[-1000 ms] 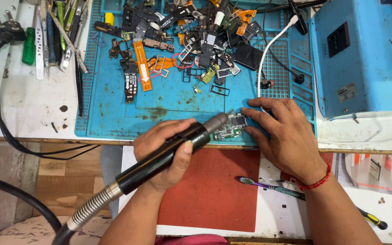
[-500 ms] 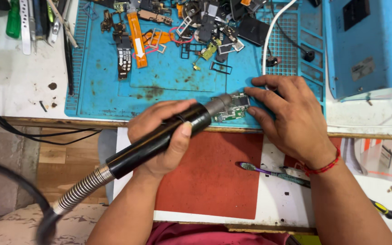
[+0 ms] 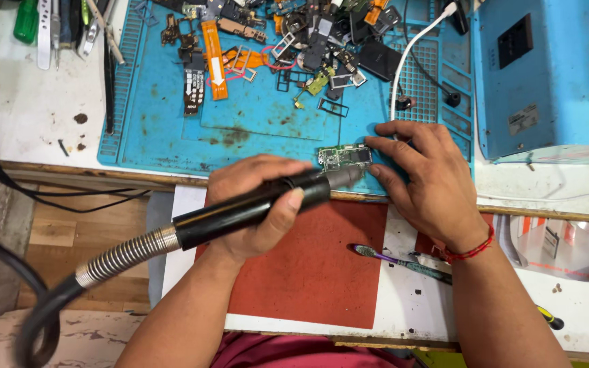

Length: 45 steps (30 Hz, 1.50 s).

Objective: The person uses a hot air rework station tool to apply heat to components on a circuit board while holding it in place by hand on a repair bench.

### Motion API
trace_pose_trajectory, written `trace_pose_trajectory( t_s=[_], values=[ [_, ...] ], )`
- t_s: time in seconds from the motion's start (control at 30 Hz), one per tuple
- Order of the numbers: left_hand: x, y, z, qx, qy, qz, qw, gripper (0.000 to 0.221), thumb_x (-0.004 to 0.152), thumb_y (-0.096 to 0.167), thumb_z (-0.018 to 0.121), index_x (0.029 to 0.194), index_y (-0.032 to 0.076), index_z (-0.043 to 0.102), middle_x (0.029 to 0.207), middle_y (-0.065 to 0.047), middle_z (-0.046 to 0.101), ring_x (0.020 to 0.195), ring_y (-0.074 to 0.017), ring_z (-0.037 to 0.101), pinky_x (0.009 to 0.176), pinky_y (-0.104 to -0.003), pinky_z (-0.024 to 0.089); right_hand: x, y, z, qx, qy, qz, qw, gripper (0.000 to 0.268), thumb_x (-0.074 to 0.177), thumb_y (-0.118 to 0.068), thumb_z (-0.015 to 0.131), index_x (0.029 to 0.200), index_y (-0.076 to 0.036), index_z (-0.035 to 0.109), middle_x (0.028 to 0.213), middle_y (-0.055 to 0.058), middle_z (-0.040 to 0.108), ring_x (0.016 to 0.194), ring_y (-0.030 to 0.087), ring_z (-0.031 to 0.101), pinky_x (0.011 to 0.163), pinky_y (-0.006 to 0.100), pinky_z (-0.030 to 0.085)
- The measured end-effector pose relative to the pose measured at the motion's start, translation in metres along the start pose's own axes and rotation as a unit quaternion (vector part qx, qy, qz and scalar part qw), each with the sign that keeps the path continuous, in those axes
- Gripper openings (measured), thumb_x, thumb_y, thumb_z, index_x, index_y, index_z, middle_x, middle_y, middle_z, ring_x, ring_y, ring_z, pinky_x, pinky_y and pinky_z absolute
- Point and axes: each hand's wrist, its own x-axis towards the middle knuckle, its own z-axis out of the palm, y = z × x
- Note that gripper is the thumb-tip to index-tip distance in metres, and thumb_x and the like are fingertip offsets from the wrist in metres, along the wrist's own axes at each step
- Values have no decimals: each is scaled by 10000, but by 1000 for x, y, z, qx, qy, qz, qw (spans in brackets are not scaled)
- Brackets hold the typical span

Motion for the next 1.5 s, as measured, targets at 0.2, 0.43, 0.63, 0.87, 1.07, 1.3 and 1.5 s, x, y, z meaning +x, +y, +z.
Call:
trace_pose_trajectory(
  t_s=[0.2,0.43,0.63,0.87,1.07,1.3,1.5],
  values=[
    [3,-4,-2,-34,-9,-12,999,252,969,249,693,1061,15,703,1019,-127,778,834,-206,777,786,-293,617,-2,1,1,-3,-3,3,1000,338,900,-160,759,1232,-101,729,1285,71,650,1103,322,570,972,432,484],
    [3,-8,0,-11,8,5,1000,247,984,236,688,1088,12,700,987,-134,770,867,-212,773,814,-295,614,-4,3,2,-2,-6,10,1000,347,905,-168,771,1246,-111,730,1314,65,647,1147,322,569,992,420,488],
    [1,-8,-5,37,50,-13,998,252,1006,226,674,1094,-8,706,1010,-138,771,860,-219,755,828,-301,604,-4,6,3,3,-1,9,1000,341,899,-168,782,1229,-107,728,1310,66,647,1156,326,570,992,421,492],
    [0,7,-9,24,43,-65,997,335,995,299,634,1141,2,682,1040,-154,753,876,-232,752,835,-305,606,3,1,-1,18,-4,15,1000,345,855,-137,785,1190,-86,725,1267,75,653,1073,320,581,944,428,492],
    [-1,5,-12,15,-47,-70,996,349,952,294,674,1090,-26,693,1026,-181,783,844,-221,780,736,-293,637,6,1,-2,27,-18,35,999,360,819,-138,785,1172,-91,730,1249,71,662,1005,299,579,899,421,493],
    [-2,3,-9,-1,14,-85,996,393,949,317,664,1125,-34,691,1086,-201,770,853,-231,781,773,-301,637,9,0,-4,24,-13,32,999,359,824,-160,779,1175,-106,733,1247,56,667,1022,301,587,897,411,500],
    [-6,4,-3,47,27,-78,995,396,989,322,670,1155,-37,688,1065,-187,760,926,-256,781,860,-326,626,3,3,0,35,2,21,999,355,823,-175,772,1171,-115,731,1232,46,666,1027,295,594,896,417,502]
  ],
)
